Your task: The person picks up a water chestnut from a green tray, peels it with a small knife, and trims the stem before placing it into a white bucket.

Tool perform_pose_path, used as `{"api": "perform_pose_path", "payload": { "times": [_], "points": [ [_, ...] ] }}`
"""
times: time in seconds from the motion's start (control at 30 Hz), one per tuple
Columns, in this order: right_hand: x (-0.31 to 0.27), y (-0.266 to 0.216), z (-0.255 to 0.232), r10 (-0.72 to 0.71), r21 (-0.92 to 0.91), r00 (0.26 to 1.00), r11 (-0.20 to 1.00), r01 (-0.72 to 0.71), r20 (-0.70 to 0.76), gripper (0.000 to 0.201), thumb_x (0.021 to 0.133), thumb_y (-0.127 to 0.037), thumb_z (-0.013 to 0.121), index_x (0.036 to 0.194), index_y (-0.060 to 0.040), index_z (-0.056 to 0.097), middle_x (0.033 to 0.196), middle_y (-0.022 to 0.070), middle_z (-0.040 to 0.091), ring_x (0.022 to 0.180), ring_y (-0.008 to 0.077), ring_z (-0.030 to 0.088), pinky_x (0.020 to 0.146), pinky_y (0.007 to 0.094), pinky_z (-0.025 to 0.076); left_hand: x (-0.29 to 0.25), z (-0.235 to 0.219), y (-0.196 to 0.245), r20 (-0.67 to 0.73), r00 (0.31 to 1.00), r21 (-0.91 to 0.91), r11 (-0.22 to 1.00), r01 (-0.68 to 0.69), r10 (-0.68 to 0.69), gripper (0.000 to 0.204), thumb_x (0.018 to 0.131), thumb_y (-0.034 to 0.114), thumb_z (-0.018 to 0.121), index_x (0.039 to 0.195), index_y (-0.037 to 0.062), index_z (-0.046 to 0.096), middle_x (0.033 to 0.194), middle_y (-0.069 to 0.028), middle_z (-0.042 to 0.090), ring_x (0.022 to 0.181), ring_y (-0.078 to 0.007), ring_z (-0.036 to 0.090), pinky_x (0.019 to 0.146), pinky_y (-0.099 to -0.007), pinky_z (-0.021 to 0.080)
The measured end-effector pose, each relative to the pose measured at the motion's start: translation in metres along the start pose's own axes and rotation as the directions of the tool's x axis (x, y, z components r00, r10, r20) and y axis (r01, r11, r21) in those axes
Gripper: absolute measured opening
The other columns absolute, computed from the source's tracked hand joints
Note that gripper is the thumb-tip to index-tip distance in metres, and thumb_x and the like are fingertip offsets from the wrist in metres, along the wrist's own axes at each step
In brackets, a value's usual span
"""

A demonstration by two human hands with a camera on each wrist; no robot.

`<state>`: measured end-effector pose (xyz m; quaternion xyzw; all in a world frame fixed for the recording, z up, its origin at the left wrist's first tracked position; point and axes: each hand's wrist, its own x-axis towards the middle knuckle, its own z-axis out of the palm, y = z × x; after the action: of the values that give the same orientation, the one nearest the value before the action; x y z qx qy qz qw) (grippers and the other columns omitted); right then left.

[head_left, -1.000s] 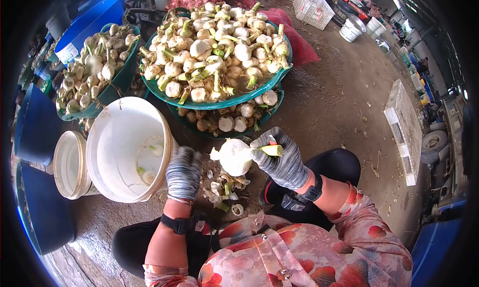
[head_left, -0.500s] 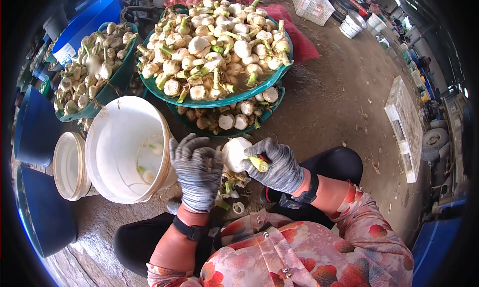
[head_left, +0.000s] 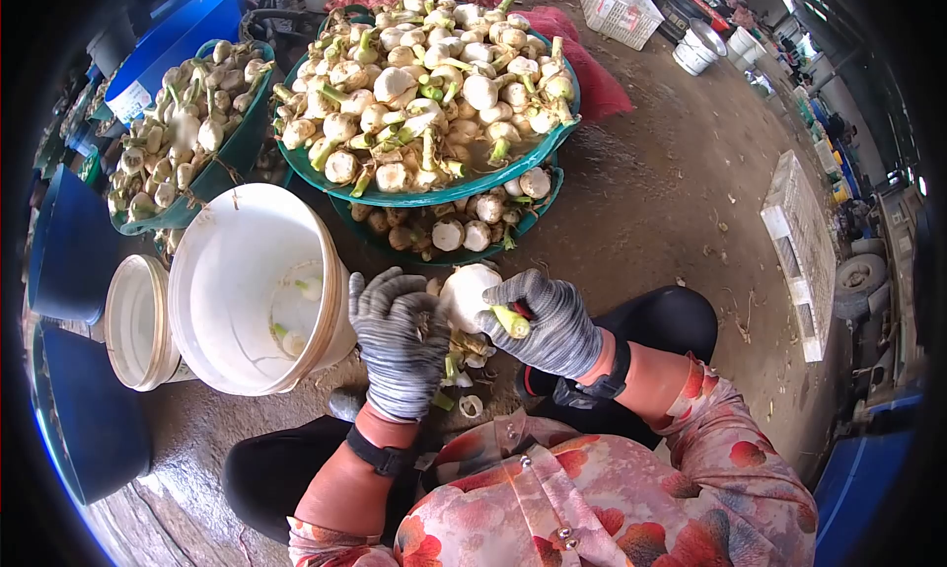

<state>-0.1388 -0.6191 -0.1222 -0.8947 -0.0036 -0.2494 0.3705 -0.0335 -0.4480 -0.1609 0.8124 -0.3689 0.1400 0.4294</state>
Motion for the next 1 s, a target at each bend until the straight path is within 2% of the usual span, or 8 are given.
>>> {"api": "perform_pose_path", "payload": {
  "times": [0.1, 0.37, 0.4, 0.53, 0.57, 0.67, 0.73, 1.0],
  "points": [
    [-0.002, -0.003, -0.008, 0.005, 0.060, 1.000, 0.998, -0.006, 0.027, 0.024, 0.082, -0.014, 0.078, 0.099, -0.0107, 0.063, 0.085, 0.0113, 0.070, 0.078, 0.0323, 0.071, 0.067, 0.0365, 0.057, 0.007, -0.003, -0.012, -0.021, 0.986, -0.148, 0.976, 0.158, -0.163, 0.011, 0.080, -0.002, 0.071, 0.088, 0.0018, 0.065, 0.104, -0.0125, 0.063, 0.103, -0.0298, 0.059, 0.092, -0.0395, 0.048],
    [0.000, -0.016, -0.026, -0.049, 0.395, 0.988, 0.918, -0.012, 0.145, 0.016, 0.084, -0.009, 0.073, 0.096, -0.0070, 0.063, 0.086, 0.0092, 0.070, 0.074, 0.0261, 0.070, 0.069, 0.0327, 0.055, -0.018, 0.024, -0.049, 0.277, 0.906, -0.012, 0.942, 0.336, -0.320, 0.013, 0.079, 0.007, 0.072, 0.089, 0.0010, 0.066, 0.100, -0.0179, 0.064, 0.089, -0.0362, 0.062, 0.081, -0.0452, 0.051],
    [0.002, -0.014, -0.025, -0.088, 0.407, 0.993, 0.912, 0.050, 0.076, 0.016, 0.084, -0.009, 0.073, 0.096, -0.0071, 0.063, 0.084, 0.0093, 0.069, 0.072, 0.0263, 0.069, 0.067, 0.0325, 0.054, -0.033, 0.044, -0.070, 0.390, 0.793, -0.091, 0.838, 0.539, -0.468, 0.015, 0.082, 0.016, 0.069, 0.090, 0.0029, 0.067, 0.099, -0.0189, 0.064, 0.089, -0.0384, 0.062, 0.081, -0.0486, 0.051],
    [0.008, -0.009, -0.030, -0.118, 0.326, 0.991, 0.941, 0.090, 0.066, 0.019, 0.085, -0.013, 0.073, 0.099, -0.0083, 0.062, 0.083, 0.0082, 0.068, 0.071, 0.0268, 0.068, 0.063, 0.0349, 0.054, -0.049, 0.055, -0.081, 0.821, 0.297, 0.498, 0.866, 0.047, -0.488, 0.042, 0.093, 0.030, 0.059, 0.125, 0.0037, 0.064, 0.131, -0.0214, 0.061, 0.122, -0.0284, 0.060, 0.097, -0.0398, 0.050],
    [0.008, -0.008, -0.030, -0.115, 0.325, 0.991, 0.942, 0.089, 0.061, 0.019, 0.085, -0.013, 0.073, 0.099, -0.0083, 0.062, 0.083, 0.0082, 0.068, 0.071, 0.0268, 0.068, 0.063, 0.0349, 0.054, -0.055, 0.053, -0.079, 0.823, 0.296, 0.496, 0.867, 0.041, -0.485, 0.042, 0.093, 0.030, 0.059, 0.125, 0.0037, 0.064, 0.131, -0.0214, 0.061, 0.122, -0.0284, 0.060, 0.097, -0.0398, 0.050],
    [0.005, 0.001, -0.022, -0.231, 0.067, 0.970, 0.972, 0.226, 0.077, 0.027, 0.082, -0.016, 0.074, 0.105, -0.0146, 0.061, 0.085, 0.0065, 0.068, 0.068, 0.0301, 0.067, 0.058, 0.0389, 0.052, -0.043, 0.036, -0.062, 0.781, 0.556, -0.349, 0.541, 0.765, -0.283, 0.056, 0.094, 0.039, 0.062, 0.138, 0.0060, 0.053, 0.134, -0.0157, 0.060, 0.123, -0.0245, 0.058, 0.099, -0.0391, 0.049],
    [0.001, 0.005, -0.012, -0.225, -0.070, 0.961, 0.969, 0.238, 0.162, 0.036, 0.078, -0.015, 0.074, 0.111, -0.0197, 0.062, 0.087, 0.0052, 0.067, 0.068, 0.0290, 0.067, 0.058, 0.0389, 0.053, 0.004, 0.002, -0.014, 0.888, 0.456, -0.450, -0.333, 0.828, -0.067, 0.073, 0.090, 0.048, 0.068, 0.146, 0.0078, 0.043, 0.139, -0.0112, 0.055, 0.123, -0.0245, 0.057, 0.102, -0.0401, 0.048],
    [0.002, -0.012, -0.007, -0.094, 0.019, 0.942, 0.996, 0.092, 0.323, 0.054, 0.084, -0.008, 0.067, 0.135, -0.0228, 0.057, 0.097, 0.0071, 0.067, 0.079, 0.0282, 0.070, 0.068, 0.0386, 0.057, -0.009, -0.008, -0.015, 0.711, 0.675, -0.703, -0.221, 0.676, -0.196, 0.074, 0.077, 0.032, 0.082, 0.139, 0.0096, 0.047, 0.133, -0.0099, 0.055, 0.126, -0.0269, 0.052, 0.109, -0.0419, 0.041]
  ]
}}
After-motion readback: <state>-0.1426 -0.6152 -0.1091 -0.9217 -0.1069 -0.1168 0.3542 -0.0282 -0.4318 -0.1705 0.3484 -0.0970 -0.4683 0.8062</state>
